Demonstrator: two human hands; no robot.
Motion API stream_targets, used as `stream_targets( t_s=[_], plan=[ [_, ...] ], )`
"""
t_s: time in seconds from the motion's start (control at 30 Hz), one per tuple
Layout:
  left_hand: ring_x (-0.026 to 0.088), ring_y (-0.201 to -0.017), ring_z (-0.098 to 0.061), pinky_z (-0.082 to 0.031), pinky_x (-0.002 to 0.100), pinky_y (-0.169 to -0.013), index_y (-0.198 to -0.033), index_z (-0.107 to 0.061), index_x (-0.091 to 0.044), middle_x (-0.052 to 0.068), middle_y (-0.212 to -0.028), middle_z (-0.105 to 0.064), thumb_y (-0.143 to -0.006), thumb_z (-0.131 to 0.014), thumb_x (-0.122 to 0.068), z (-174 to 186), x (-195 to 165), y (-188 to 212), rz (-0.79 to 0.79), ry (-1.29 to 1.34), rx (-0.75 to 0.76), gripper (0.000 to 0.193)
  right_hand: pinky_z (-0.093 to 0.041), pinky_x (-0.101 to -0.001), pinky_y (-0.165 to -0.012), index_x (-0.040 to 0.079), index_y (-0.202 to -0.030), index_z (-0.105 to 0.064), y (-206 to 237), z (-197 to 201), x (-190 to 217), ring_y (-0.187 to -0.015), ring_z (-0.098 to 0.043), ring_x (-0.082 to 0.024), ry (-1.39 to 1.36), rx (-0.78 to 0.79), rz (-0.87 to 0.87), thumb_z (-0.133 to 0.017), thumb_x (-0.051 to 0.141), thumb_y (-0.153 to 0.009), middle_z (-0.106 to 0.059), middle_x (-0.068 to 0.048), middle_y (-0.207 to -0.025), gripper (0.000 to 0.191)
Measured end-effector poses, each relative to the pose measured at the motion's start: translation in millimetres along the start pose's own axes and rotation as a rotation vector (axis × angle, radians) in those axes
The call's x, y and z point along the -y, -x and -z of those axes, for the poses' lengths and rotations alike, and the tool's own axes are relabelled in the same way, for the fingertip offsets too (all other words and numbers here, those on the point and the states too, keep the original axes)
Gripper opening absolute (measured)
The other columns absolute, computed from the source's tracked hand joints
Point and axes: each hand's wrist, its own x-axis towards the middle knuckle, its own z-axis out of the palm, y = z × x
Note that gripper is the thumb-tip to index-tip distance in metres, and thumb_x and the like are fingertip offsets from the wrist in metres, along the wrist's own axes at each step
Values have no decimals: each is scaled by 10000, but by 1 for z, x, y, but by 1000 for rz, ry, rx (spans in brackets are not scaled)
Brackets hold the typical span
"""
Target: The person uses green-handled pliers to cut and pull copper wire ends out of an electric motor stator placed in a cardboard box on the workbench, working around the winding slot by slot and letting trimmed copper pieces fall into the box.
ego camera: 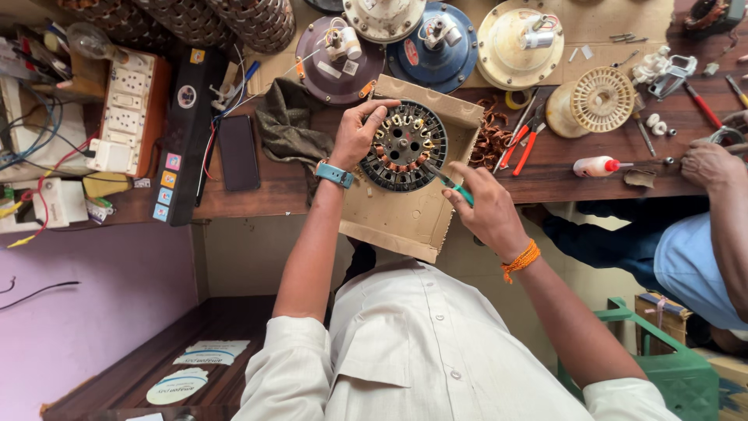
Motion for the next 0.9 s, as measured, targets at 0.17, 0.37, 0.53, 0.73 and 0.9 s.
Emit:
stream_targets(
  t_s=[0.17, 0.37, 0.53, 0.73, 0.9],
  plan=[
    [78, -986, -657, -531, 251, -893, -1199, -748, -10, 34, -1079, -758, -1056, -584, -195, 0, 2, 0, 7, 8, -16, 285, -481, -455, -985, 69, -1116, -621, -24, -13, -48, -1219, -589, -388, -52, 293, 215, -671, 230, -1046, -652, -213, -1281, 183],
    [77, -1003, -661, -532, 254, -918, -1191, -748, -6, 33, -1093, -758, -1053, -603, -193, -1, 6, -2, 17, 84, -19, 273, -394, -379, -1080, 79, -1557, -272, -26, -2, -64, -1316, -503, -220, -454, 612, -38, -621, 187, -943, -539, -142, -1411, 714],
    [74, -1000, -655, -533, 252, -914, -1207, -741, 5, 32, -1102, -750, -1053, -610, -194, -1, 8, -1, 37, 140, -19, 284, -393, -358, -1079, 139, -1602, -236, -37, 10, -58, -1206, -532, -159, -681, 793, -198, -601, 99, -904, -546, -71, -1386, 789],
    [82, -998, -666, -547, 262, -907, -1210, -737, 8, 29, -1107, -751, -1051, -616, -195, -3, 9, -2, 90, 234, -14, 285, -527, -413, -845, 59, -1433, -475, -19, -14, -44, -958, -629, -320, -258, 422, -74, -631, 23, -926, -602, -197, -1138, 531],
    [102, -1096, -656, -522, 269, -987, -1266, -721, -5, 51, -1194, -748, -1061, -610, -184, 0, 13, -3, 30, 103, -17, 294, -487, -456, -860, 5, -1287, -526, -11, -34, -49, -1012, -599, -414, -108, 76, 228, -634, -78, -863, -601, -222, -1089, 445]
  ],
)
